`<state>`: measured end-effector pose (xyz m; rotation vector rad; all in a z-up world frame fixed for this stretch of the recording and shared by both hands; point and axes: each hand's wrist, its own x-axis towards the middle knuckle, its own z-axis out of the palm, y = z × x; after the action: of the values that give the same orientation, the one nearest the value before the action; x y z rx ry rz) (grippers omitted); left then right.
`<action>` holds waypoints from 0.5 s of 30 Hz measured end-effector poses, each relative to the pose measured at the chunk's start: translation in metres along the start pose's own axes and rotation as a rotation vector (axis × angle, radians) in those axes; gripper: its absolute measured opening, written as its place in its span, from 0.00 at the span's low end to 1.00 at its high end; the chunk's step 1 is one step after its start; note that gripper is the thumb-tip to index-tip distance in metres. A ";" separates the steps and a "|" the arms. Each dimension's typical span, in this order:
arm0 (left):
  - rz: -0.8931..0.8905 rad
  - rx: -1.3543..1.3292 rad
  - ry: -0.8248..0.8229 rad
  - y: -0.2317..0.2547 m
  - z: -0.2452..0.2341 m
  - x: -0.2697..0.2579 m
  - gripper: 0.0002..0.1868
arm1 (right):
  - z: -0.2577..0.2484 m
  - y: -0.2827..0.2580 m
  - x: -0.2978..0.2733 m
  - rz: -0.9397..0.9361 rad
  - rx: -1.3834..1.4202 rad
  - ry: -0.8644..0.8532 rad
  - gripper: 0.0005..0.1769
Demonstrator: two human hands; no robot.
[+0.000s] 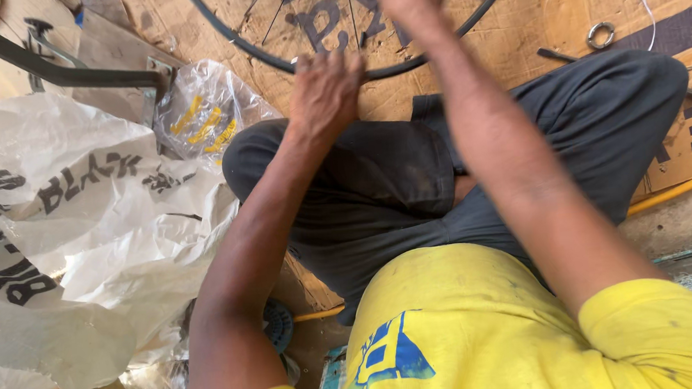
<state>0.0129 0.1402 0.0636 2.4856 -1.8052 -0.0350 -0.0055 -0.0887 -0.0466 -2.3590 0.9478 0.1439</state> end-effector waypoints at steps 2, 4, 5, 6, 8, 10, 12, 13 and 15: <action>-0.023 -0.003 -0.181 0.004 -0.002 -0.013 0.15 | 0.032 -0.018 -0.013 0.031 0.082 -0.050 0.21; -0.025 -0.060 -0.428 0.014 0.006 -0.017 0.12 | 0.056 -0.026 -0.021 0.067 0.142 -0.127 0.20; 0.025 -0.086 -0.342 0.014 0.011 -0.016 0.11 | 0.062 -0.025 -0.021 0.081 0.169 -0.157 0.19; 0.067 -0.122 -0.263 0.015 0.015 -0.020 0.11 | 0.073 -0.021 -0.027 0.086 0.197 -0.200 0.19; 0.116 -0.178 -0.211 0.021 0.010 -0.023 0.11 | 0.078 -0.009 -0.024 -0.065 0.095 -0.119 0.23; 0.137 -0.208 -0.264 0.024 0.006 -0.015 0.10 | 0.077 -0.006 -0.012 -0.085 0.039 -0.147 0.25; 0.134 -0.243 -0.301 0.019 0.005 -0.007 0.10 | 0.082 -0.005 -0.007 0.039 0.030 -0.303 0.26; 0.134 -0.267 -0.325 0.020 0.005 -0.005 0.10 | 0.085 -0.006 -0.002 -0.093 -0.004 -0.261 0.27; 0.092 -0.247 -0.248 0.019 0.001 -0.008 0.10 | 0.088 -0.019 0.009 -0.366 -0.066 -0.181 0.32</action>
<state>-0.0073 0.1421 0.0634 2.3068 -1.8681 -0.5483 0.0239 -0.0336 -0.1124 -2.4858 0.4231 0.2411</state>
